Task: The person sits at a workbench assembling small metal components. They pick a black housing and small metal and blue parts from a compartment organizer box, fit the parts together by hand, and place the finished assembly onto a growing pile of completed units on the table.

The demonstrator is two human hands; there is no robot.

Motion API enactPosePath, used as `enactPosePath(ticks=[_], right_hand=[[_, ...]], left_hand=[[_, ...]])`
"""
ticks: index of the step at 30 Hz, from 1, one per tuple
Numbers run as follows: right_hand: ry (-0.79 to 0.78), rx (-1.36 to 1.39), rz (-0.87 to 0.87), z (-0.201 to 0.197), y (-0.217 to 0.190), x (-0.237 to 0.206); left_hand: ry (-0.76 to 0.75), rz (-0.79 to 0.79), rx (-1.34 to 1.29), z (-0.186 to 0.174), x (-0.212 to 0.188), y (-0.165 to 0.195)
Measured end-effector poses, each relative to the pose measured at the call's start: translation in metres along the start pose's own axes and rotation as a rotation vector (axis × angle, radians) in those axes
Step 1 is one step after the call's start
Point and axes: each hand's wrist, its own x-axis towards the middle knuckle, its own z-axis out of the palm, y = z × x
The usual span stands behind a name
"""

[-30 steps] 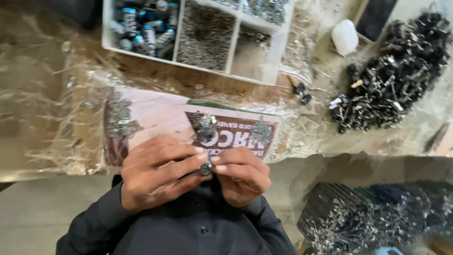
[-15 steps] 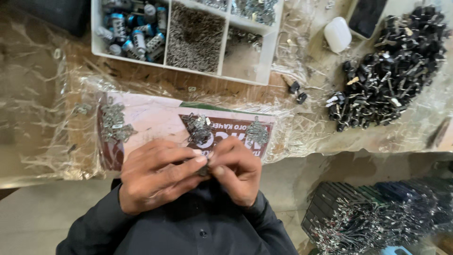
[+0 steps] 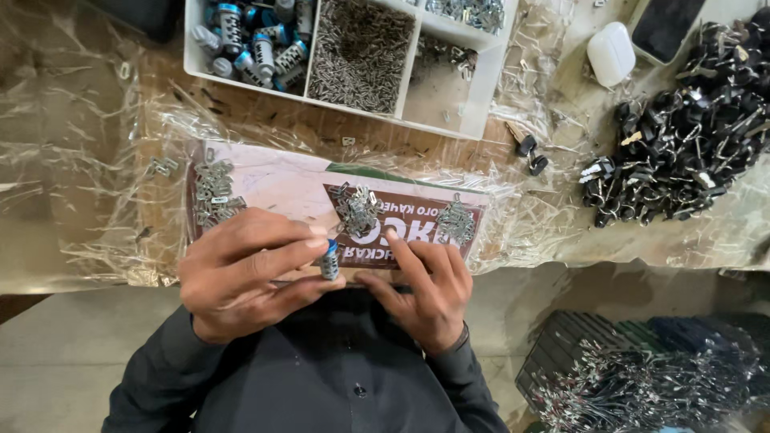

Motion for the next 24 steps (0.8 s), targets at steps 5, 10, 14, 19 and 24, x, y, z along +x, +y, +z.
enactPosePath(ticks=[5,10,14,19,24], right_hand=[[-0.048,-0.062,0.015,0.007,0.004,0.004],[0.022,-0.053,-0.218,-0.006,0.028,-0.019],[0.022,0.206,-0.281,-0.007,0.037,-0.036],[0.118,0.624,-0.041,0.009,0.032,-0.037],[0.289,0.376,0.105,0.009,0.032,-0.038]], left_hand=[[-0.032,0.005,-0.04,0.007,-0.001,0.002],[-0.087,0.004,-0.062,0.017,0.001,0.004],[-0.131,0.002,-0.077,0.023,0.006,0.002],[-0.135,0.087,-0.043,0.028,0.007,0.003],[-0.124,0.061,-0.045,0.019,0.001,0.004]])
